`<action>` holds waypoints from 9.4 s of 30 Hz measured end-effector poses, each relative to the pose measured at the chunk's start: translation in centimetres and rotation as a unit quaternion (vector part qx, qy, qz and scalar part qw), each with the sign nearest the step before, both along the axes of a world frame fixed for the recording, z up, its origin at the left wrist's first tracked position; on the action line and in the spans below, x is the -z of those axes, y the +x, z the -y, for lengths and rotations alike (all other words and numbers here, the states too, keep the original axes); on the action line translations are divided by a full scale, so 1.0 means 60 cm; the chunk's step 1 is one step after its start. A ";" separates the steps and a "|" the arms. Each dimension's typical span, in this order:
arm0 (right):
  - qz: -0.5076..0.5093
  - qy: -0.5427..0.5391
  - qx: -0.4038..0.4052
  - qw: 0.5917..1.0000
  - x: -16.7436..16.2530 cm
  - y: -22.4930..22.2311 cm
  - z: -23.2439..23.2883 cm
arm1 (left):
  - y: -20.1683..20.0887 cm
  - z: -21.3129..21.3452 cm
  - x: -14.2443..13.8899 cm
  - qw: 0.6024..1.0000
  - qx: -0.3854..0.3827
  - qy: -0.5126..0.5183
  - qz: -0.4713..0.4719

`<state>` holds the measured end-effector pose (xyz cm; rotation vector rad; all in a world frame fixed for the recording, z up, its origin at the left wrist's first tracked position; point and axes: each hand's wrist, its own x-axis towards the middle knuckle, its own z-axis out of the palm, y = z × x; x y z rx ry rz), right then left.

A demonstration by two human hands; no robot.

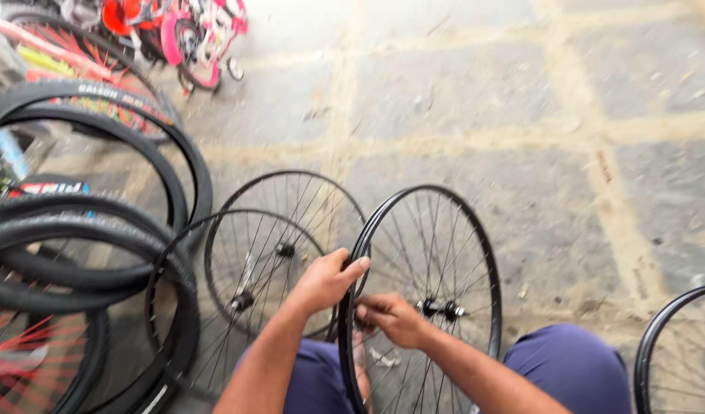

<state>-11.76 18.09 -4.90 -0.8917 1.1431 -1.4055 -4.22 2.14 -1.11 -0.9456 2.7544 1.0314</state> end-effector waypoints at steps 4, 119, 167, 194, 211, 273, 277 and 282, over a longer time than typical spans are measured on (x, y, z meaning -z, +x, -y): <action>-0.088 -0.085 -0.006 0.992 -0.015 -0.007 -0.009 | -0.009 -0.006 -0.003 1.000 -0.003 -0.021 -0.019; -0.133 -0.007 -0.088 0.987 0.034 -0.036 0.028 | -0.010 0.020 -0.010 0.998 -0.021 -0.039 -0.052; -0.421 -0.046 0.106 0.899 0.031 0.028 -0.024 | 0.011 -0.020 -0.008 1.000 0.023 0.002 -0.017; -0.410 -0.100 0.012 0.907 0.031 0.013 -0.113 | 0.029 0.014 0.007 0.998 -0.040 0.043 -0.033; -0.410 -0.053 -0.063 0.908 0.063 0.058 -0.036 | 0.038 0.016 0.005 0.998 -0.035 0.045 -0.026; -0.544 -0.183 0.053 0.817 0.063 0.048 -0.059 | 0.021 0.004 0.039 0.998 -0.025 -0.008 -0.065; -0.418 -0.103 -0.018 0.902 0.073 0.024 -0.072 | 0.027 0.011 0.029 0.998 -0.033 0.022 -0.049; -0.324 -0.054 -0.037 0.944 0.075 0.027 -0.074 | 0.022 0.014 0.027 0.995 -0.051 0.008 -0.085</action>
